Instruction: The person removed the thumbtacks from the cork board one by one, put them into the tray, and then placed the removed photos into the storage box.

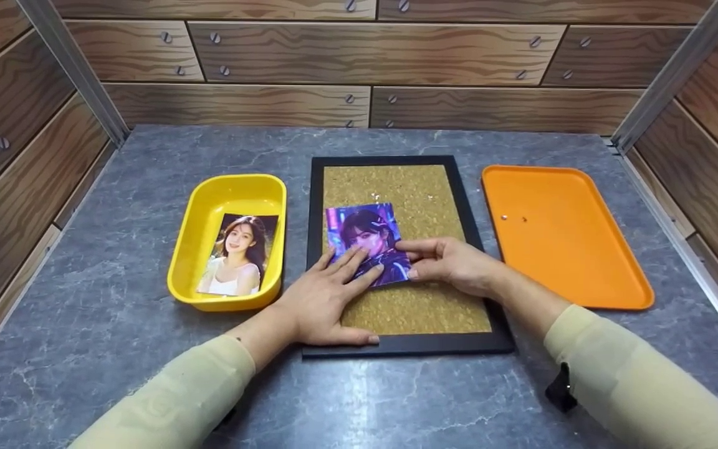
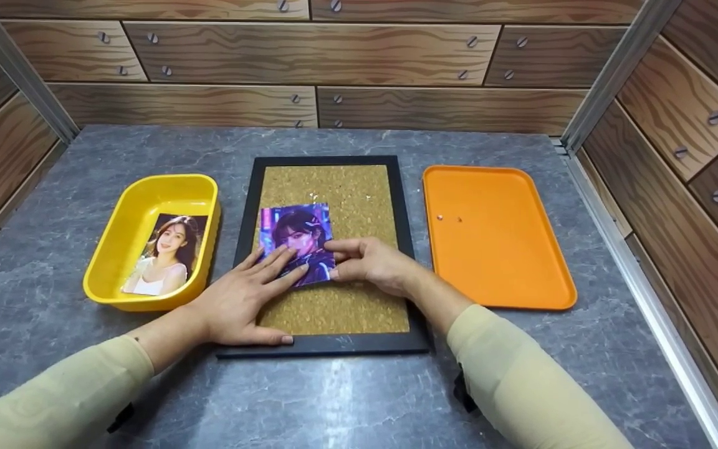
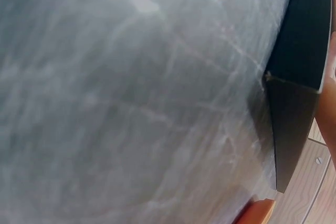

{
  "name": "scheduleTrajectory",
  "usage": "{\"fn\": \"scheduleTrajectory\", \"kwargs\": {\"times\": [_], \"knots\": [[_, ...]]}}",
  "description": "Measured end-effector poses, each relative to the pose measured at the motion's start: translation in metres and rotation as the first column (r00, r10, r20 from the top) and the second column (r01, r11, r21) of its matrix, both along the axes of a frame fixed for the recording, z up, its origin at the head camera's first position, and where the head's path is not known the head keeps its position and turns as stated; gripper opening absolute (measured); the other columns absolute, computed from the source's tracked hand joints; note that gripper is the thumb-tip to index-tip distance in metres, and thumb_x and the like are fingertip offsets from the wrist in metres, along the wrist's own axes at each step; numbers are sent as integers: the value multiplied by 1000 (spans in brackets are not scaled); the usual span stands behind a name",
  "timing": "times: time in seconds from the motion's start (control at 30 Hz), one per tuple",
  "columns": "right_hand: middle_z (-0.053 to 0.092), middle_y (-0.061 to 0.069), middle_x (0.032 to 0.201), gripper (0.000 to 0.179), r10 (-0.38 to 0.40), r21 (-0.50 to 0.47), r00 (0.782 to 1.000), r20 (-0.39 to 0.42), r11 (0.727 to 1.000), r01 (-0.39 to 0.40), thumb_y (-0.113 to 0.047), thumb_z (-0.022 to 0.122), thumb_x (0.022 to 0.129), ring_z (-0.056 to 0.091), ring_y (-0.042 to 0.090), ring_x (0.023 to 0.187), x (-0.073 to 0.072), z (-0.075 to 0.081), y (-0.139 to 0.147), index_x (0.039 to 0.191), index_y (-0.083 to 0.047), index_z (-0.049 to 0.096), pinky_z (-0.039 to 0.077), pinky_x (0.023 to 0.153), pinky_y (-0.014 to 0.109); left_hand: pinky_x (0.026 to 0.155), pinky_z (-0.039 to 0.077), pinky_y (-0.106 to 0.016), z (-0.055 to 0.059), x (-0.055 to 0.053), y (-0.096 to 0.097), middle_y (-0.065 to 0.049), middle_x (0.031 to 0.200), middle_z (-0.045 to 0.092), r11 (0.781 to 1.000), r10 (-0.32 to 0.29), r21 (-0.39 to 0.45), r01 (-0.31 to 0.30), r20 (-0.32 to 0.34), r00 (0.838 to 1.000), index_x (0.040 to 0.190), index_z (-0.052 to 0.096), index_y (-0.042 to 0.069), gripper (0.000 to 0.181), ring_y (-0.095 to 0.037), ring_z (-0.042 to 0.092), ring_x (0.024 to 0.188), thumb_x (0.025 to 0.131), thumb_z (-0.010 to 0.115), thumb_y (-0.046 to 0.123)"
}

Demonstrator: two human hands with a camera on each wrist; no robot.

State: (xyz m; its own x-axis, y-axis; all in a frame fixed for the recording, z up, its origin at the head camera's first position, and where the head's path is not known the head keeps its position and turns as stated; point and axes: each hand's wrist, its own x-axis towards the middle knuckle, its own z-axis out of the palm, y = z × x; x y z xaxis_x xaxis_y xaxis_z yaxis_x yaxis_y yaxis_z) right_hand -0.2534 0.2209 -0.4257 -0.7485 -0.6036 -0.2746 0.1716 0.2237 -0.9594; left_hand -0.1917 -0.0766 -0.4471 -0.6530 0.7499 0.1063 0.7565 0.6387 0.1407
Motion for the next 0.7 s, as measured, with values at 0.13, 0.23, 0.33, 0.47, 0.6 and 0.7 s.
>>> {"fn": "scheduleTrajectory", "kwargs": {"times": [0.13, 0.23, 0.33, 0.47, 0.6, 0.7], "knots": [[64, 23, 141, 69, 1, 4, 1000, -15, 1000, -1, -2, 72, 97, 71, 15, 106, 1, -1, 1, 159, 3, 43, 58, 92, 25, 128, 13, -61, 0, 0, 0, -22, 175, 15, 1000, 1, -3, -1, -25, 1000, 171, 23, 19, 111, -35, 13, 162, 89, 40, 92], [64, 22, 142, 68, -5, 9, 1000, -16, 1000, 5, -2, 72, 97, 71, 14, 105, 1, -1, 1, 159, 3, 43, 58, 91, 24, 128, 12, -61, 1, 0, 0, -23, 175, 15, 1000, 6, -9, -6, -34, 999, 172, 21, 19, 113, -36, 13, 162, 89, 38, 93], [63, 22, 144, 68, -9, 12, 1000, -9, 1000, 9, -2, 71, 97, 70, 14, 105, 1, 0, 1, 160, 2, 43, 58, 91, 24, 128, 11, -61, 2, 1, 0, -23, 174, 16, 1000, 10, -15, -10, -51, 999, 172, 20, 19, 114, -37, 14, 162, 88, 37, 94], [60, 23, 146, 70, -9, 10, 1000, -2, 1000, 9, -2, 72, 97, 70, 17, 109, 1, 0, 2, 161, 1, 42, 57, 93, 25, 128, 11, -62, 3, 2, 0, -25, 174, 17, 1000, 11, -21, -13, -83, 997, 172, 20, 18, 114, -38, 15, 162, 88, 36, 94], [58, 23, 149, 73, -23, 28, 1000, -10, 999, 23, -5, 75, 96, 68, 20, 114, 2, 1, 2, 161, -2, 42, 57, 95, 27, 128, 12, -62, 4, 2, 0, -26, 173, 18, 1000, 12, -26, -15, -109, 994, 172, 20, 18, 115, -39, 16, 162, 88, 35, 94], [55, 22, 152, 76, -37, 26, 999, -13, 999, 37, -5, 76, 94, 66, 22, 119, 2, 1, 2, 162, -3, 41, 56, 98, 28, 128, 11, -62, 5, 3, 0, -26, 173, 18, 1000, 12, -23, -15, -121, 993, 172, 21, 17, 114, -39, 16, 162, 88, 35, 94]]}}
